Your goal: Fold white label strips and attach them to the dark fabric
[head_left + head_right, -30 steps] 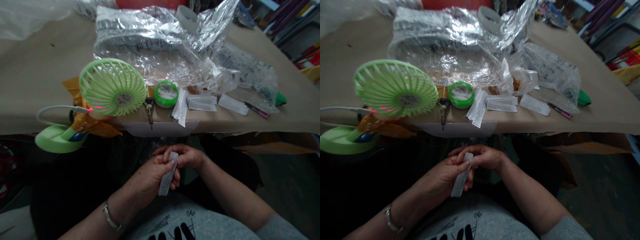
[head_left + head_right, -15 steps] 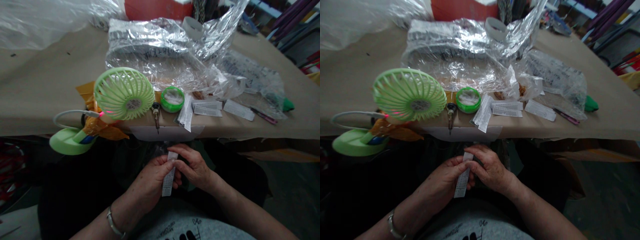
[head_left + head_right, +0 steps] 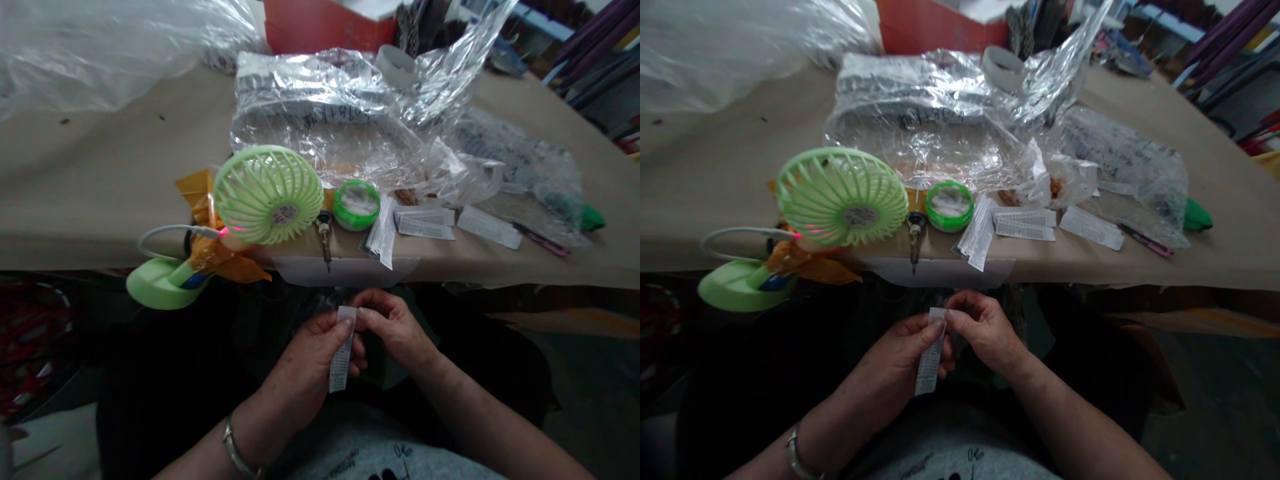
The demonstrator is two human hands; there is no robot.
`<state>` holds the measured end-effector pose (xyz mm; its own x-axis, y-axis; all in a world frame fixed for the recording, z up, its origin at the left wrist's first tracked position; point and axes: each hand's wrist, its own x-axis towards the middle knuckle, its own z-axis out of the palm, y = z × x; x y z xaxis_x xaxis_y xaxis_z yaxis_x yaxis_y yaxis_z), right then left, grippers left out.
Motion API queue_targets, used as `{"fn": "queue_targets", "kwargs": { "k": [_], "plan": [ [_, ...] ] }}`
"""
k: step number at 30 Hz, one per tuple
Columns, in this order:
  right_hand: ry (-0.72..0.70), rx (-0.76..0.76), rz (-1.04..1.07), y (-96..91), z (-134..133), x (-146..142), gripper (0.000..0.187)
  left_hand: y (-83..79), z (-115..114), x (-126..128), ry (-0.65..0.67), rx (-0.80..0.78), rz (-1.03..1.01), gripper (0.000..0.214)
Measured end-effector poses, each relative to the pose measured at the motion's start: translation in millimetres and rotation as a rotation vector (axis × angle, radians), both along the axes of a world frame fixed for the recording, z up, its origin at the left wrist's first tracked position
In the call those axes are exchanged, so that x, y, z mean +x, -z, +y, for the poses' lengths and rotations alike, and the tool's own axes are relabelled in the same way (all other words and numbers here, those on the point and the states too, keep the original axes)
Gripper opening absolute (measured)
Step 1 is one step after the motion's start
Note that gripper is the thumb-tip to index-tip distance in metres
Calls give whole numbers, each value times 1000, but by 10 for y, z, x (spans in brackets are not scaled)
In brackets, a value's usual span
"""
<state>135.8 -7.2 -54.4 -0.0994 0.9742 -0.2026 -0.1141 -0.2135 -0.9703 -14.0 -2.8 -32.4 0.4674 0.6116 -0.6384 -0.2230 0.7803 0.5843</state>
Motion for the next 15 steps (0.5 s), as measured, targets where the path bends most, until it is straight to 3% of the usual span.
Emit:
{"fn": "queue_targets", "kwargs": {
  "k": [7,15],
  "plan": [
    [-72,-94,180,-44,57,-182,19,-57,-5,-55,-13,198,119,23],
    [21,160,-102,-228,229,-306,14,-155,118,-229,-137,604,433,11]
  ]
}}
